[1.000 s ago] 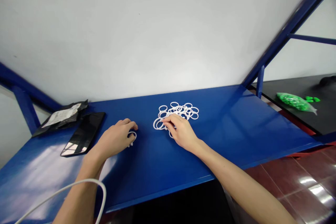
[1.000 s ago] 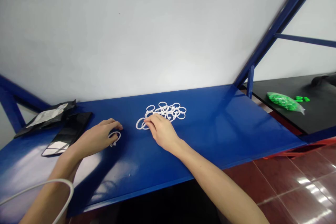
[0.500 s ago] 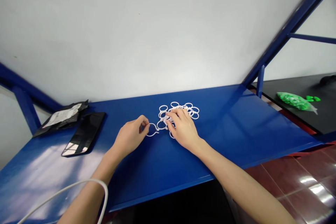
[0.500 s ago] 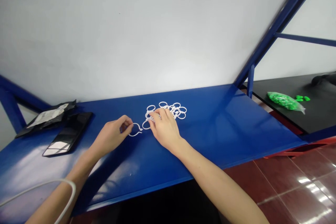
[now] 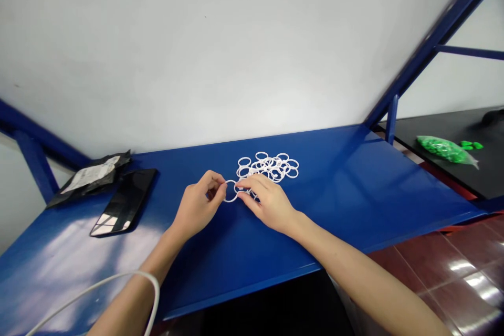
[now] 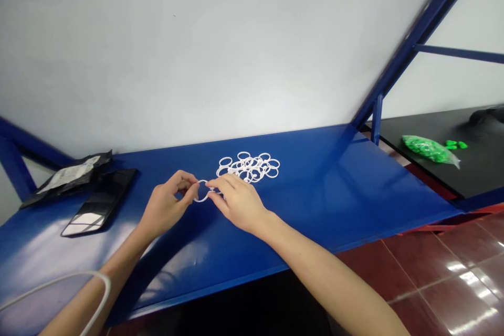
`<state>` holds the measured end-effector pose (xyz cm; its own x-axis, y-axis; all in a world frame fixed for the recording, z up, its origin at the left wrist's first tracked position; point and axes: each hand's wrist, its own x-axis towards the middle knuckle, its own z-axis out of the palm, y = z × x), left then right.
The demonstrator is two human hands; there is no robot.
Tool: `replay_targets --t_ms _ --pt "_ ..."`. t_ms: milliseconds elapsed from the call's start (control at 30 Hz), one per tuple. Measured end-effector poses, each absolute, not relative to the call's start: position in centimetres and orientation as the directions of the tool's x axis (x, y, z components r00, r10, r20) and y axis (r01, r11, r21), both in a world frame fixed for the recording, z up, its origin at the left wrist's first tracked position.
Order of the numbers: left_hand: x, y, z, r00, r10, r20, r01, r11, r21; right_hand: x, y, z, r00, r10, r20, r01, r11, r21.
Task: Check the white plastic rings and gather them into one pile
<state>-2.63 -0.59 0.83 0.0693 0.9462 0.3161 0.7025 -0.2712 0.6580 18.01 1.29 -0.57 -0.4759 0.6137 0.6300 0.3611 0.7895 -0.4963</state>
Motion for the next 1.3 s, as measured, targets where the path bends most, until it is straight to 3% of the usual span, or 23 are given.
replay_targets --t_ms 133,567,767,967,1167,1300 --pt "-2.5 -0.7 0.6 0.072 0.940 0.334 0.704 -0.285 0.651 17.9 1.3 -0.5 -0.436 0.638 0.636 0.256 0.765 -0.591" --pt "-2.7 -0.2 -0.9 0.116 0.926 0.360 0.739 -0.322 0.591 18.0 1.3 -0.4 -0.504 0.610 0.612 0.194 0.770 -0.608" --pt "-3.1 -0.1 -0.6 0.103 0.914 0.393 0.768 -0.324 0.552 17.8 1.4 -0.8 -0.473 0.635 0.611 0.324 0.770 -0.550" --pt "-3.8 0.4 -0.9 0.107 0.912 0.396 0.818 -0.307 0.486 18.8 2.6 -0.4 -0.304 0.708 0.637 0.552 0.676 -0.488" --pt "-3.7 0.6 -1.7 0.173 0.923 0.344 0.838 -0.322 0.442 19.4 3.5 -0.5 -0.252 0.730 0.635 0.651 0.613 -0.447" --pt "-3.5 0.8 -1.3 0.208 0.923 0.324 0.891 -0.316 0.326 19.6 3.9 -0.9 -0.248 0.771 0.586 0.727 0.548 -0.413"
